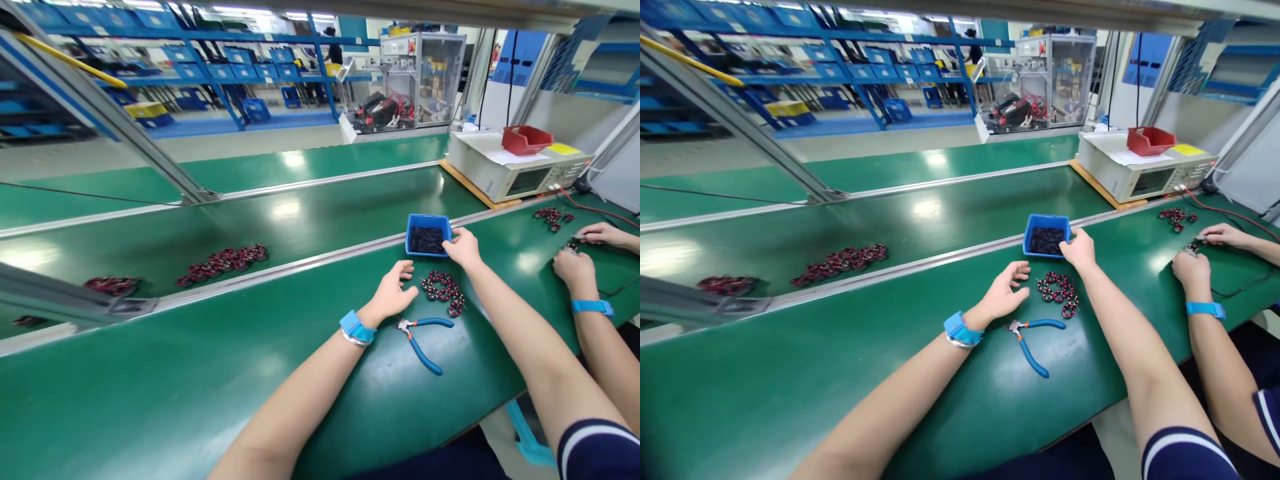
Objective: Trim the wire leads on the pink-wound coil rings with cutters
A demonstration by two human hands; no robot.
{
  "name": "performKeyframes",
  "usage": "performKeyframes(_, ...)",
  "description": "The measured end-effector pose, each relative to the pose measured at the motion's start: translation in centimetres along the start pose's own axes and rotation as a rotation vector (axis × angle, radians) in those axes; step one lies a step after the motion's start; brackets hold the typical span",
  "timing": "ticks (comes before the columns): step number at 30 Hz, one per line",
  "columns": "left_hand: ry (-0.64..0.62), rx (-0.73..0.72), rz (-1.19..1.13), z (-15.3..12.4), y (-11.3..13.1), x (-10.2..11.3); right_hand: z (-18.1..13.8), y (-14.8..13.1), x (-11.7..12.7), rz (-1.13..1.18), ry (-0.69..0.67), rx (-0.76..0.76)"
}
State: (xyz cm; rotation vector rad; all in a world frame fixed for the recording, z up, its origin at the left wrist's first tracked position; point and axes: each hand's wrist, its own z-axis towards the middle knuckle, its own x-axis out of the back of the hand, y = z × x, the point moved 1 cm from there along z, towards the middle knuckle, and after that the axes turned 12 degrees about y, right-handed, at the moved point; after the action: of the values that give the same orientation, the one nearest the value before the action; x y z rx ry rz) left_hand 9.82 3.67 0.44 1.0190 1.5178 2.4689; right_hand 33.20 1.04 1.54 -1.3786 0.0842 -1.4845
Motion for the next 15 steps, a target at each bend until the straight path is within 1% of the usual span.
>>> performKeyframes(2, -0.046, -0.024, 0.030, -0.8, 0.2, 0.3, 0.9, 0.3, 1.0, -0.072, -0.022, 0.021)
performKeyframes(5, -0.067, -0.062, 0.077, -1.2, 0.2, 0.6, 1.0, 0.7, 3.1, -0.165, -0.040, 0.086)
performKeyframes(7, -0.078, -0.094, 0.105, -0.8, 0.2, 0.4, 0.8, 0.1, 4.2, -0.211, -0.029, 0.164)
performKeyframes(8, -0.089, -0.116, 0.117, -0.5, 0.3, 0.2, 0.7, -0.5, 4.3, -0.226, -0.036, 0.218)
performKeyframes(9, -0.104, -0.142, 0.126, -0.3, 0.4, -0.1, 0.6, -1.3, 4.2, -0.237, -0.063, 0.276)
performKeyframes(11, -0.141, -0.199, 0.142, 0.2, 0.8, -1.0, 0.7, -2.8, 3.0, -0.265, -0.178, 0.379)
performKeyframes(13, -0.170, -0.248, 0.159, 0.5, 1.3, -1.8, 0.9, -4.0, 1.3, -0.321, -0.307, 0.429)
performKeyframes(15, -0.184, -0.277, 0.183, 0.5, 1.6, -2.2, 1.1, -4.6, -0.2, -0.389, -0.388, 0.442)
